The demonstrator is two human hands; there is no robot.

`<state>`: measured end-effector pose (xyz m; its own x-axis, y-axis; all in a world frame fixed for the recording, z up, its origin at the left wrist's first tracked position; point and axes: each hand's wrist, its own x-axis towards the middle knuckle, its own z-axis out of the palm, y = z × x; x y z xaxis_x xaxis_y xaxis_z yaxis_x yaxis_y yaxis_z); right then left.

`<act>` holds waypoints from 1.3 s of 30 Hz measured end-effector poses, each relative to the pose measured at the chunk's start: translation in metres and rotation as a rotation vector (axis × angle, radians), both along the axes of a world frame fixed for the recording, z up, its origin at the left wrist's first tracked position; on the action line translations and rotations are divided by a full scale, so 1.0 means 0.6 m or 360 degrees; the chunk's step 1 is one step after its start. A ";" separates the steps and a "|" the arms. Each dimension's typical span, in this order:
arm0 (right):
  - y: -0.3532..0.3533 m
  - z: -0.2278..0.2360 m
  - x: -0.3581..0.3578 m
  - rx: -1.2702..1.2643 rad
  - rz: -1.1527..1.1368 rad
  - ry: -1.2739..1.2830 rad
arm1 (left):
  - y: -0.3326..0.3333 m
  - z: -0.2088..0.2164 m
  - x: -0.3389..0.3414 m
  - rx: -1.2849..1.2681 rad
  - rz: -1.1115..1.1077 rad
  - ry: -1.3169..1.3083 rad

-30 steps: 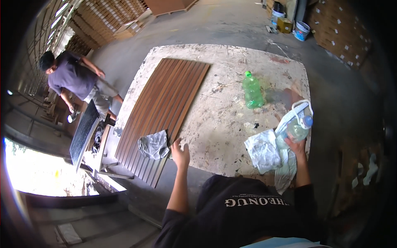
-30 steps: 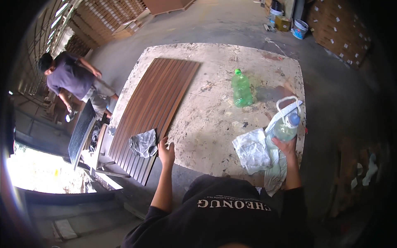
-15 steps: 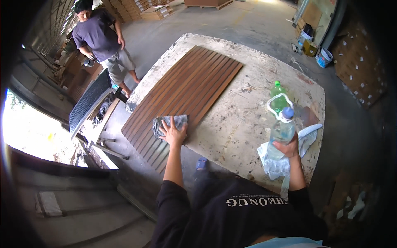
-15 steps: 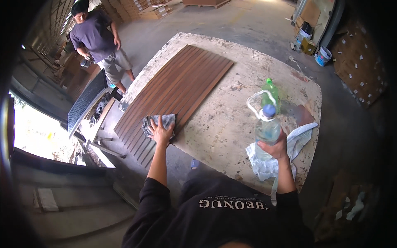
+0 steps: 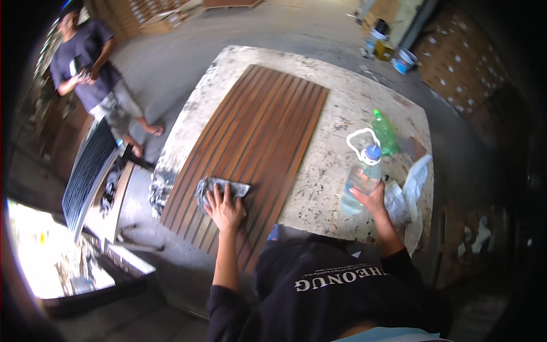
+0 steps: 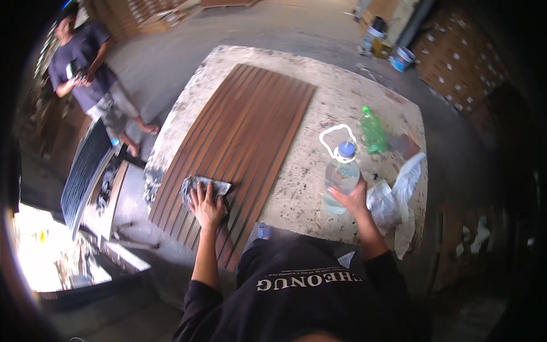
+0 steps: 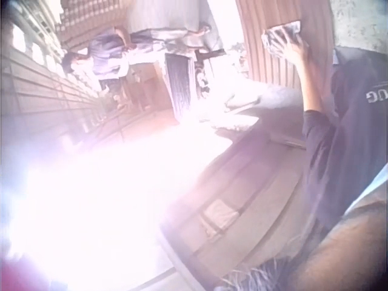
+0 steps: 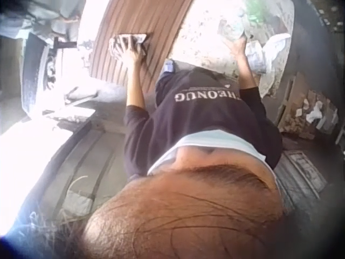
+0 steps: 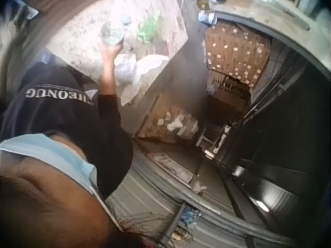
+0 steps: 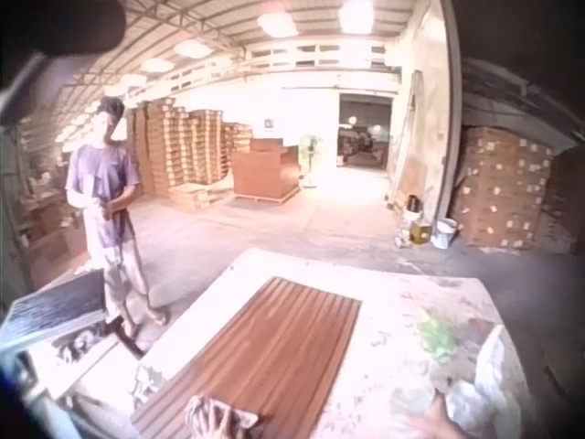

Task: The person wipes a wooden panel with a cloth after applying a liquid from a plastic bottle.

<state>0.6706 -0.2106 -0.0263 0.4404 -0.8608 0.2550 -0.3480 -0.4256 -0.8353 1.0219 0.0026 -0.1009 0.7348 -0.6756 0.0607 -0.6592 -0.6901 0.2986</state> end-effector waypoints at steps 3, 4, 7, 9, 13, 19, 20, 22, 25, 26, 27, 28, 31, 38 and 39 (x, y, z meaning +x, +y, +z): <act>0.000 -0.010 0.049 0.0038 -0.0147 -0.0307 | 0.002 -0.013 -0.022 -0.0141 0.0011 -0.0135; 0.004 -0.008 0.060 -0.0016 -0.0212 -0.0475 | -0.016 0.005 -0.042 -0.0240 -0.0090 -0.0023; 0.008 -0.016 0.090 -0.0004 -0.0292 -0.0647 | -0.057 0.054 -0.119 -0.0611 -0.0427 0.0182; 0.005 -0.032 0.095 -0.0116 -0.0269 -0.0553 | -0.085 0.078 -0.150 -0.0656 -0.0626 0.0300; 0.012 -0.037 0.101 -0.0233 -0.0216 -0.0481 | -0.103 0.085 -0.121 -0.0487 -0.0495 0.0152; -0.039 -0.014 0.084 -0.0104 0.0172 -0.0374 | -0.072 0.038 -0.034 0.0207 0.0202 0.0181; -0.046 -0.006 0.087 -0.0106 0.0187 -0.0313 | -0.068 0.033 -0.032 0.0259 0.0223 0.0162; -0.057 0.017 0.088 -0.0110 0.0237 -0.0238 | -0.058 0.017 -0.028 0.0264 0.0230 0.0129; -0.076 0.049 0.074 -0.0156 0.0447 0.0023 | -0.044 0.018 -0.021 0.0209 0.0380 0.0146; -0.077 0.059 0.069 -0.0151 0.0492 0.0229 | -0.036 0.016 -0.014 0.0146 0.0501 0.0095; -0.075 0.069 0.069 -0.0146 0.0535 0.0436 | -0.024 0.005 -0.003 0.0090 0.0555 0.0020; -0.071 0.082 0.073 -0.0227 0.0577 0.0525 | -0.014 0.000 0.010 0.0035 0.0521 -0.0022; -0.065 0.082 0.077 -0.0170 0.0634 0.1002 | 0.005 -0.015 0.016 -0.0094 0.0504 -0.0063; -0.017 0.059 0.137 -0.0029 0.0779 0.1644 | -0.028 -0.013 -0.071 -0.0826 0.0021 0.0478; -0.015 0.060 0.147 0.0012 0.0749 0.1761 | -0.046 -0.021 -0.075 -0.1093 0.0046 0.0725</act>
<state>0.7590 -0.2197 0.0099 0.6889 -0.5569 -0.4639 -0.6901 -0.6998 -0.1847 0.9767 -0.0252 -0.1134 0.8037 -0.5770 0.1454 -0.3563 -0.2709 0.8942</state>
